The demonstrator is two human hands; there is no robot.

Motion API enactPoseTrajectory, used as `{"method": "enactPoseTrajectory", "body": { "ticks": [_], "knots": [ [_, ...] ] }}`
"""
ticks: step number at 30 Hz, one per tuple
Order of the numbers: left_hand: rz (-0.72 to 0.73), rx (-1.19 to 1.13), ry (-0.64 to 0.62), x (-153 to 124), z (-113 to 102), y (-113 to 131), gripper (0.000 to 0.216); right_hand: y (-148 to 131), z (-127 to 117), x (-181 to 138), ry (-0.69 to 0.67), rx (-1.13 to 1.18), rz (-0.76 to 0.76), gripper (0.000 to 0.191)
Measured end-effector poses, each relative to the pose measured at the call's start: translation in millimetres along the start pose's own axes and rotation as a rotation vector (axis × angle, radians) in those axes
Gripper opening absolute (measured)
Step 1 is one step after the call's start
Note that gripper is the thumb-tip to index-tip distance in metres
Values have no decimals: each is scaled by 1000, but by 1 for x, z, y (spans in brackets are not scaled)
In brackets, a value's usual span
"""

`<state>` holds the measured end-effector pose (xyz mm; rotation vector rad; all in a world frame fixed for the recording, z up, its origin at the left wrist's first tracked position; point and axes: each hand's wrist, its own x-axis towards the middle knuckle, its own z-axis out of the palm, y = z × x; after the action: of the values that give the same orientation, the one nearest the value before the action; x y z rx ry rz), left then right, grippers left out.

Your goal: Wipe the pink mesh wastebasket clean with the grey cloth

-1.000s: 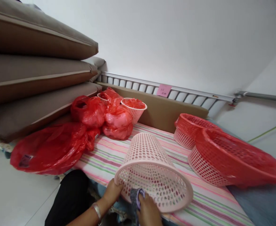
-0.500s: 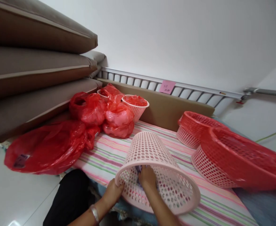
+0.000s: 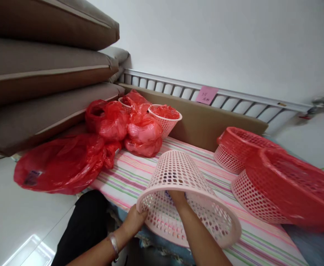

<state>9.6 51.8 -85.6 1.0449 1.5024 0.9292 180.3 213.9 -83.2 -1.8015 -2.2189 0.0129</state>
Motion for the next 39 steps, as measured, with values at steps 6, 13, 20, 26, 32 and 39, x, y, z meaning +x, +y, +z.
{"method": "enactPoseTrajectory", "body": {
  "ticks": [6,13,20,26,32,39],
  "knots": [
    [6,22,15,3,2,-4,34,-10,-10,-25,-49,-109,51,42],
    [-1,56,65,7,4,-6,28,-27,-22,-84,-116,-202,95,32],
    [21,46,56,8,4,-10,27,-46,-31,-133,-170,-225,53,36],
    [31,17,44,7,3,-13,26,-50,-29,-153,-184,-184,54,35],
    [-4,-20,19,10,2,-14,32,-46,-25,-145,-152,-159,21,35],
    [-62,-35,-18,9,0,-13,41,-35,-16,-62,-85,-73,46,34]
  ]
}}
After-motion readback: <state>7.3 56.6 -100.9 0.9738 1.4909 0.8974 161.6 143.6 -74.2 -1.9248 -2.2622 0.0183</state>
